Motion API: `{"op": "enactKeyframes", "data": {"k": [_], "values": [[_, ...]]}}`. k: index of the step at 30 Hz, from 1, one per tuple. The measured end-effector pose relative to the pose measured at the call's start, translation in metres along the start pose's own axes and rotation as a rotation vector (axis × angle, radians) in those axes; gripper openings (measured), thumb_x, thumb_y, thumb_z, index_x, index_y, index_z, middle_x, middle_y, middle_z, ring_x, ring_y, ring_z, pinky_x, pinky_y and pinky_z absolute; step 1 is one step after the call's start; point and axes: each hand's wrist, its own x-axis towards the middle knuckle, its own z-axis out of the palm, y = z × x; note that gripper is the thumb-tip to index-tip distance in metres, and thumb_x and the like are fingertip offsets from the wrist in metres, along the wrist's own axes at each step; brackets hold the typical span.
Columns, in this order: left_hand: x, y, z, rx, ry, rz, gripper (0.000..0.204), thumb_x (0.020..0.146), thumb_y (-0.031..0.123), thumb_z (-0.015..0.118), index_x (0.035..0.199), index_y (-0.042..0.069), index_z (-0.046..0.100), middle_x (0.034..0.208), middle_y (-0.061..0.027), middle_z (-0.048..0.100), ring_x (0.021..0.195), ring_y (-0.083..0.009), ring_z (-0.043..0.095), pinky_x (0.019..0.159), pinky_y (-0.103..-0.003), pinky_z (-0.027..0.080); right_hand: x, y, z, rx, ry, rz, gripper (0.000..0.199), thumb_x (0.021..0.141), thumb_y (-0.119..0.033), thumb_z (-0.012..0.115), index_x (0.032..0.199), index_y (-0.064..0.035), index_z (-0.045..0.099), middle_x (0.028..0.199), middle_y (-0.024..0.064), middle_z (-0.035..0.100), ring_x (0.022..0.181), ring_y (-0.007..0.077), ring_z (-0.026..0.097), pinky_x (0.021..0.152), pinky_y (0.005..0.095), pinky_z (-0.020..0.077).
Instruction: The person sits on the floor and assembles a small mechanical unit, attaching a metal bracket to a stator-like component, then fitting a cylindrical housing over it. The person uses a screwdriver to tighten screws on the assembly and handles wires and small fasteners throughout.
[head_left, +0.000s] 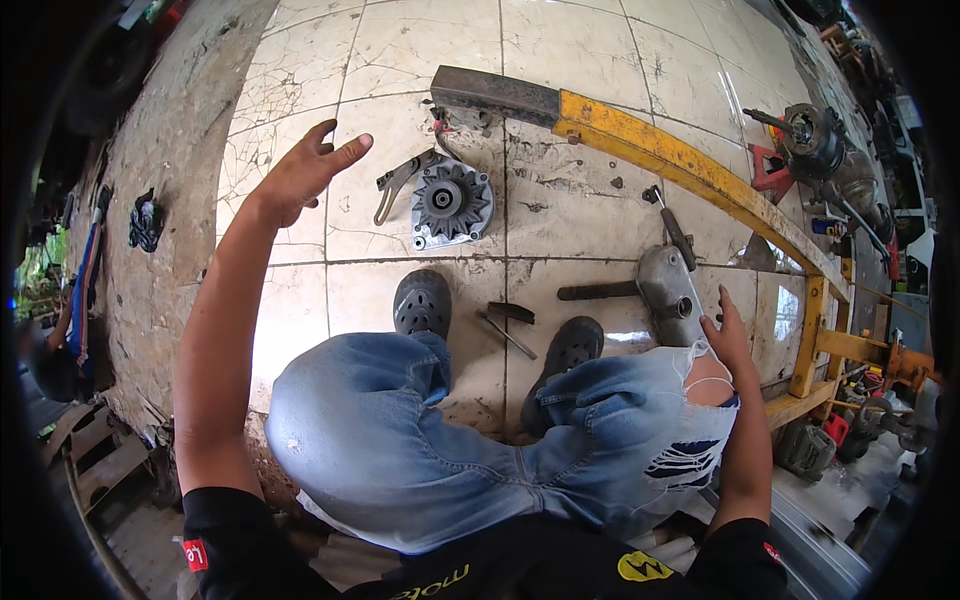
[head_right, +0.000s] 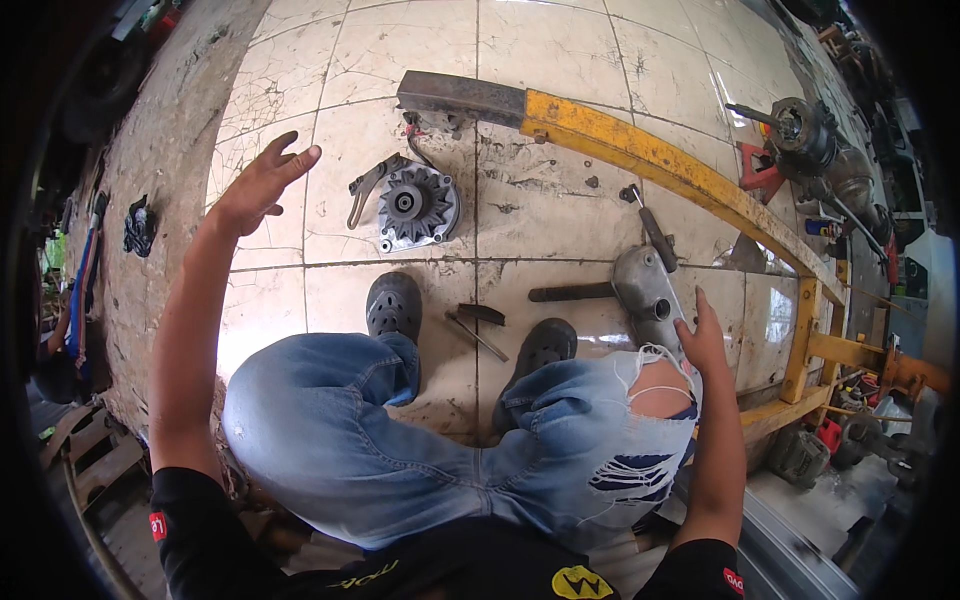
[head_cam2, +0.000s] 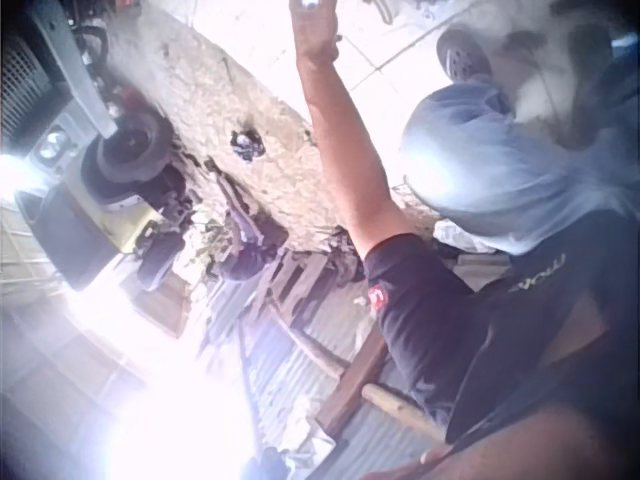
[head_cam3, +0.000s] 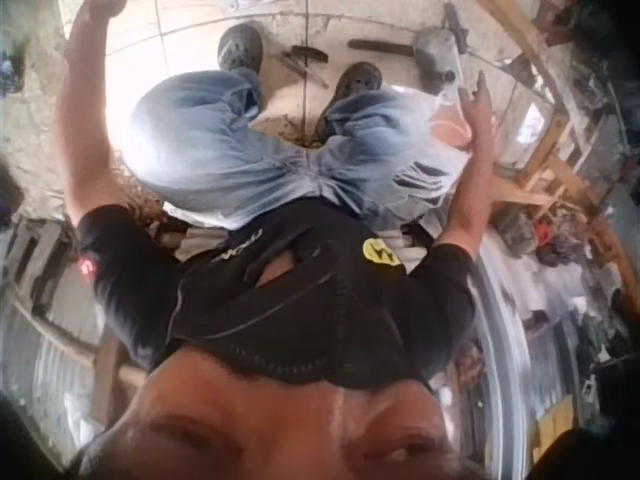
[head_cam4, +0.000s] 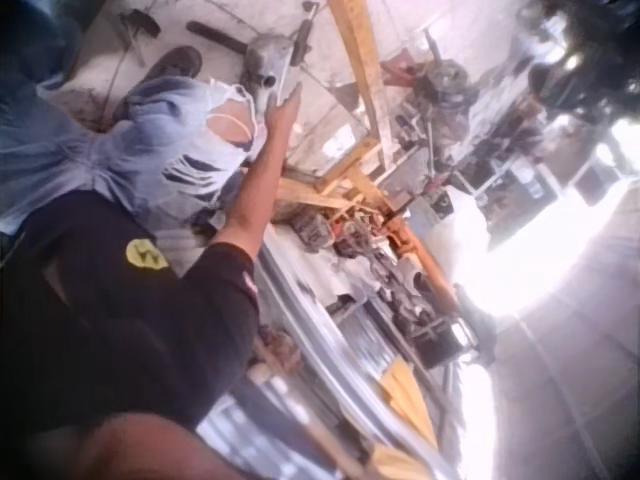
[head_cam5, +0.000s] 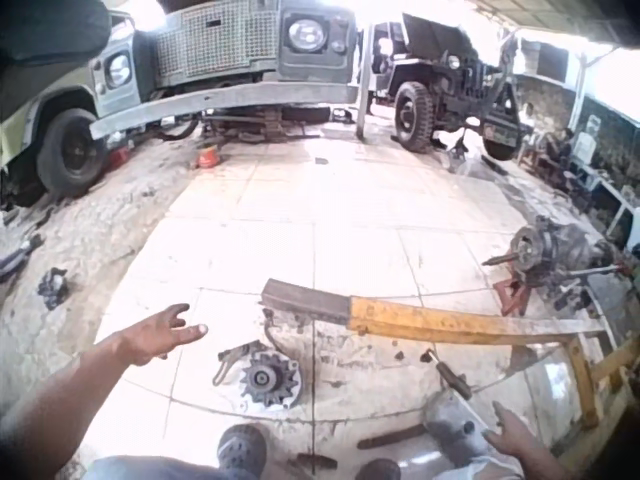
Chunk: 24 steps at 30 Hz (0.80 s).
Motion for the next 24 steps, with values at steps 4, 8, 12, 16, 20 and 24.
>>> {"op": "enactKeyframes", "data": {"k": [4, 8, 12, 16, 20, 24], "values": [[0.002, 0.009, 0.008, 0.177, 0.008, 0.034, 0.107, 0.083, 0.068, 0.062, 0.153, 0.001, 0.018, 0.151, -0.0361, 0.026, 0.140, -0.0471, 0.030, 0.107, -0.057, 0.037, 0.012, -0.044, 0.035, 0.118, -0.077, -0.101, 0.062, 0.086, -0.015, 0.066, 0.143, -0.0038, 0.043, 0.129, 0.0245, 0.056, 0.112, 0.0382, 0.059, 0.095, 0.0422, 0.0484], [0.018, 0.021, 0.046, 0.274, -0.091, 0.045, 0.109, 0.081, 0.067, 0.066, 0.152, -0.001, 0.020, 0.147, -0.0396, 0.030, 0.139, -0.0471, 0.034, 0.111, -0.047, 0.035, 0.013, -0.057, 0.072, 0.108, -0.121, -0.225, 0.049, 0.087, -0.013, 0.064, 0.133, -0.0024, 0.052, 0.125, 0.0212, 0.059, 0.110, 0.0373, 0.059, 0.096, 0.0408, 0.0476], [0.049, 0.017, 0.103, 0.316, -0.093, -0.046, 0.122, 0.074, 0.070, 0.070, 0.152, -0.006, 0.014, 0.143, -0.0398, 0.037, 0.133, -0.0443, 0.043, 0.107, -0.046, 0.039, 0.022, -0.049, 0.098, 0.157, -0.163, -0.193, 0.038, 0.087, -0.014, 0.063, 0.123, -0.0020, 0.059, 0.116, 0.0193, 0.064, 0.109, 0.0372, 0.059, 0.094, 0.0418, 0.0477], [0.085, -0.004, 0.162, 0.014, 0.130, -0.260, 0.131, 0.071, 0.066, 0.076, 0.146, -0.016, 0.006, 0.136, -0.0385, 0.044, 0.128, -0.0389, 0.049, 0.104, -0.045, 0.042, 0.037, -0.047, 0.115, 0.192, -0.162, -0.176, 0.033, 0.087, -0.015, 0.062, 0.118, -0.0022, 0.062, 0.111, 0.0187, 0.065, 0.106, 0.0368, 0.060, 0.092, 0.0428, 0.0481], [0.114, -0.061, 0.201, -0.132, 0.286, -0.286, 0.117, 0.070, 0.061, 0.079, 0.137, -0.019, 0.027, 0.131, -0.0342, 0.050, 0.121, -0.0374, 0.055, 0.100, -0.037, 0.046, 0.067, -0.063, 0.130, 0.200, -0.216, -0.187, 0.032, 0.088, -0.014, 0.061, 0.117, -0.0023, 0.063, 0.110, 0.0184, 0.065, 0.103, 0.0366, 0.061, 0.090, 0.0436, 0.0483], [0.105, -0.041, 0.203, -0.304, 0.261, -0.346, 0.096, 0.074, 0.045, 0.078, 0.136, -0.013, 0.034, 0.125, -0.0287, 0.054, 0.111, -0.0322, 0.060, 0.092, -0.036, 0.051, 0.095, -0.092, 0.142, 0.254, -0.233, -0.235, 0.030, 0.087, -0.011, 0.060, 0.116, -0.0016, 0.063, 0.107, 0.0179, 0.066, 0.102, 0.0371, 0.061, 0.088, 0.0436, 0.0488]]}}
